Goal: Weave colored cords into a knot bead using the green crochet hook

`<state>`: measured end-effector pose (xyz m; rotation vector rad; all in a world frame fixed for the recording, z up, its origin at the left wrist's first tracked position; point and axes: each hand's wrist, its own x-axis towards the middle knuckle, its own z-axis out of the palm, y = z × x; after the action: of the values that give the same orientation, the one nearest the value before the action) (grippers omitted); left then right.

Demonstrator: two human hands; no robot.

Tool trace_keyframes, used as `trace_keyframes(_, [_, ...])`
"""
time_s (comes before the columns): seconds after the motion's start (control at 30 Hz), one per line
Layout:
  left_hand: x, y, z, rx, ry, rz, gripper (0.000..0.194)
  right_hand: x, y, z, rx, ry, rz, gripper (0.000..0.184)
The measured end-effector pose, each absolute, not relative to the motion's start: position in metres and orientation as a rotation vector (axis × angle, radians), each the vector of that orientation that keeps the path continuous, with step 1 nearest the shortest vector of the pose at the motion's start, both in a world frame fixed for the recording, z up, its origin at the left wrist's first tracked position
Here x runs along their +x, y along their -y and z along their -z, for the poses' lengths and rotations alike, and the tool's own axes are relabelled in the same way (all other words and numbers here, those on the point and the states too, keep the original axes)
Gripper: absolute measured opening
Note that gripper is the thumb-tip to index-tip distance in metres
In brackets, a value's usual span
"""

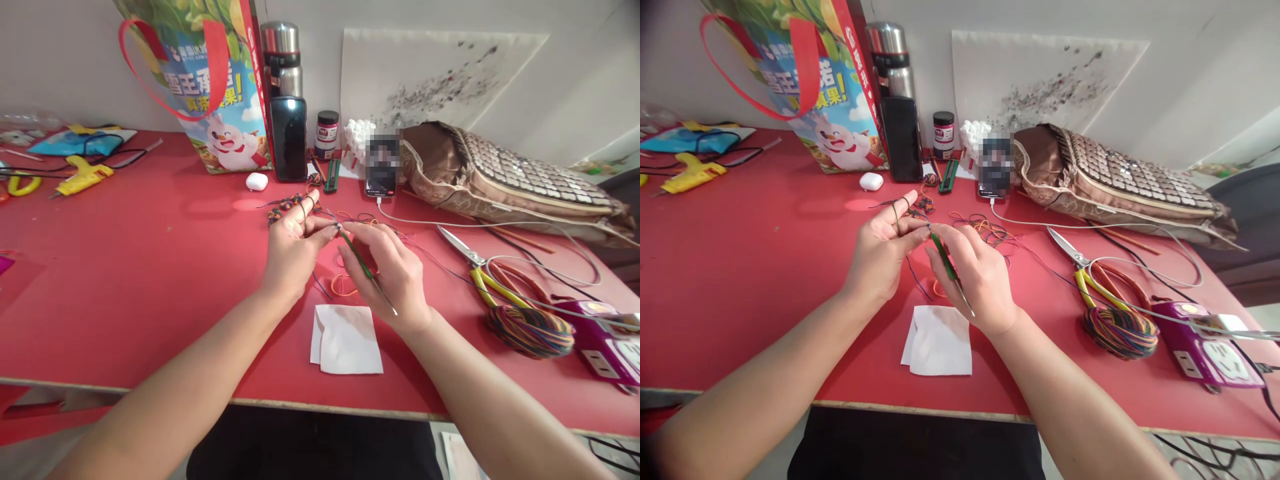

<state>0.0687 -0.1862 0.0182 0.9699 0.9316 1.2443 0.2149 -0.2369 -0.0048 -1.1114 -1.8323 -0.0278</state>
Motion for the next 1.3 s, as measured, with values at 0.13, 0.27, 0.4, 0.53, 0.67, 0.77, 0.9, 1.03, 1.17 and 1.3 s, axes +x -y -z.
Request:
trace_keyframes(0.13, [0.071, 0.188, -0.017, 0.962, -0.914, -1.228, 0.077, 0.214, 0.236, 0.006, -1.132, 1.753, -0.060, 0.018])
trace_keyframes(0.27, [0.071, 0.188, -0.015, 0.961, -0.907, -1.230, 0.078, 0.212, 0.236, 0.006, -1.163, 1.663, -0.191, 0.016])
trace_keyframes(0.4, [0.071, 0.189, -0.015, 0.950, -0.902, -1.211, 0.078, 0.211, 0.236, 0.008, -1.165, 1.588, -0.309, 0.015])
trace_keyframes(0.53, [0.072, 0.190, -0.015, 0.912, -0.886, -1.197, 0.079, 0.210, 0.236, 0.011, -1.153, 1.557, -0.345, 0.015])
trace_keyframes(0.67, [0.070, 0.188, -0.015, 0.878, -0.847, -1.184, 0.076, 0.209, 0.237, 0.011, -1.114, 1.512, -0.402, 0.016])
trace_keyframes(0.77, [0.067, 0.186, -0.018, 0.885, -0.811, -1.167, 0.072, 0.208, 0.236, 0.011, -1.039, 1.397, -0.561, 0.018])
trace_keyframes(0.9, [0.064, 0.183, -0.020, 0.876, -0.792, -1.153, 0.065, 0.207, 0.233, 0.008, -0.944, 1.230, -0.733, 0.019])
trace_keyframes(1.03, [0.061, 0.180, -0.021, 0.879, -0.784, -1.135, 0.067, 0.209, 0.229, 0.006, -0.909, 1.109, -0.895, 0.019])
trace_keyframes(1.17, [0.057, 0.176, -0.021, 0.938, -0.779, -1.102, 0.071, 0.215, 0.228, 0.003, -0.938, 1.091, -0.939, 0.021])
trace_keyframes(1.3, [0.055, 0.174, -0.021, 0.981, -0.820, -1.080, 0.076, 0.220, 0.228, 0.000, -0.943, 1.079, -0.958, 0.018])
